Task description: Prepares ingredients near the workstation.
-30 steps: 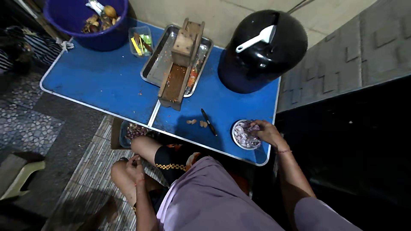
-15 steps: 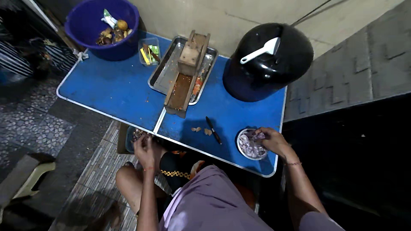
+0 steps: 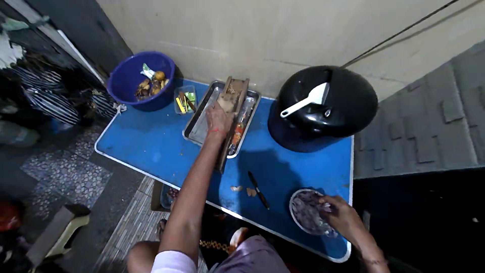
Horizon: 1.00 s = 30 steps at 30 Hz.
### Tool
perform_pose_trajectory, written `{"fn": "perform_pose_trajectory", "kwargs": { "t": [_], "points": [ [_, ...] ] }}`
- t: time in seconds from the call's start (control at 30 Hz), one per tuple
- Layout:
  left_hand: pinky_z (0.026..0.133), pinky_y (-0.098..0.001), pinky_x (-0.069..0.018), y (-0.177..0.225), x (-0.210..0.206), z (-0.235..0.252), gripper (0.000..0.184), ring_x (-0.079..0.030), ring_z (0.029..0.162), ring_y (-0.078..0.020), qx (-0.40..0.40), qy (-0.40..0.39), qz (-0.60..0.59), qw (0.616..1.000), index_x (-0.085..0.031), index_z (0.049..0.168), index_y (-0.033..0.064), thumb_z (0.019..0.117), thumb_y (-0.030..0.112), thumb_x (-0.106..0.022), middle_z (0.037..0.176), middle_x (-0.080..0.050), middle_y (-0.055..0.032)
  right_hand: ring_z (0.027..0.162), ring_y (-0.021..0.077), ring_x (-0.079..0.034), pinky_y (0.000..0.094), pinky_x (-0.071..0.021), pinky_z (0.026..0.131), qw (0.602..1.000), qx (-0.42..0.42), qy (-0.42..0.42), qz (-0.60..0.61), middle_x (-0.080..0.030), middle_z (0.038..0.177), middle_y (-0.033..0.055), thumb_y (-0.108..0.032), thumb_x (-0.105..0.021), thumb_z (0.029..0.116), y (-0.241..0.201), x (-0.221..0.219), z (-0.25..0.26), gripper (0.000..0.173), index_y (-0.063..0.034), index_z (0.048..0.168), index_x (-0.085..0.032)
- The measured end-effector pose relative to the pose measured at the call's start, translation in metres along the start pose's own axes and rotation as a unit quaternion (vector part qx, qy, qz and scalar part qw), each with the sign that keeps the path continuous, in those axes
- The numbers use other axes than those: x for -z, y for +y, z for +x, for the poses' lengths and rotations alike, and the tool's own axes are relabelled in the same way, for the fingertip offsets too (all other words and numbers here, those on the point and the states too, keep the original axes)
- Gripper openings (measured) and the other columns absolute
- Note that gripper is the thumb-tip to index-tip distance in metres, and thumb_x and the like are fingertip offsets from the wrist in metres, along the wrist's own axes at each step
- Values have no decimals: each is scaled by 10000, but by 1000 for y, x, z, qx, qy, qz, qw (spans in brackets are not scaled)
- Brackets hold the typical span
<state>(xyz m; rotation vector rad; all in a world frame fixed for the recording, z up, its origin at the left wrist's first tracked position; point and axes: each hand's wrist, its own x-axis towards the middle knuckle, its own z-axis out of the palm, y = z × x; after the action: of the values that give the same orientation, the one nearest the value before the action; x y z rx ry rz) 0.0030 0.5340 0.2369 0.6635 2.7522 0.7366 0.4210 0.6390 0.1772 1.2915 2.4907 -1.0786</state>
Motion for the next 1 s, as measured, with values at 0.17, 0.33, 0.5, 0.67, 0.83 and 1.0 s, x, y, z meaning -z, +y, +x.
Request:
{"fn": "perform_pose_trajectory", "kwargs": {
  "t": [0.17,0.33,0.5,0.67,0.83,1.0],
  "points": [
    [1079,-555,-453,5,-10,12,878,-547,1273,-482,24,-1,26,999,-396,1481,-90,888,429,-786,1392,-509,-357,1068,481,-646,619,-527,920,999,34,24,1,-642,1169,327,26,-806,819,18,-7,9,340,44,1147,-716],
    [1054,-538,-481,5,-13,11,840,-581,1238,-462,23,14,18,999,-419,1467,-80,890,404,-792,1370,-532,-341,1076,475,-634,623,-514,930,1000,11,2,-5,-630,1174,321,14,-804,827,20,-8,14,330,37,1142,-710],
    [1031,-542,-497,9,-10,8,814,-594,1216,-458,32,15,3,999,-434,1468,-59,896,402,-784,1401,-510,-333,1109,492,-621,632,-500,951,1000,-10,-11,-7,-620,1207,331,-7,-791,855,13,-3,14,313,39,1153,-708],
    [1049,-544,-481,6,-13,9,832,-567,1250,-468,29,19,21,999,-421,1481,-60,900,418,-774,1397,-510,-340,1075,469,-634,621,-511,929,1000,-8,-2,-10,-635,1168,308,-12,-807,843,18,-7,14,299,23,1127,-717],
    [1076,-534,-460,3,-16,6,824,-552,1271,-466,10,42,1,999,-414,1490,-64,911,406,-765,1393,-514,-341,1084,475,-631,620,-504,942,1000,-15,-3,-8,-631,1179,313,11,-797,848,13,-4,12,292,32,1128,-718],
    [1052,-537,-477,5,-9,3,786,-571,1242,-461,2,50,0,999,-444,1468,-63,922,412,-751,1359,-538,-333,1079,486,-632,625,-509,932,1000,10,14,-12,-642,1153,314,26,-809,824,12,-3,12,297,42,1108,-722]
  ]
}}
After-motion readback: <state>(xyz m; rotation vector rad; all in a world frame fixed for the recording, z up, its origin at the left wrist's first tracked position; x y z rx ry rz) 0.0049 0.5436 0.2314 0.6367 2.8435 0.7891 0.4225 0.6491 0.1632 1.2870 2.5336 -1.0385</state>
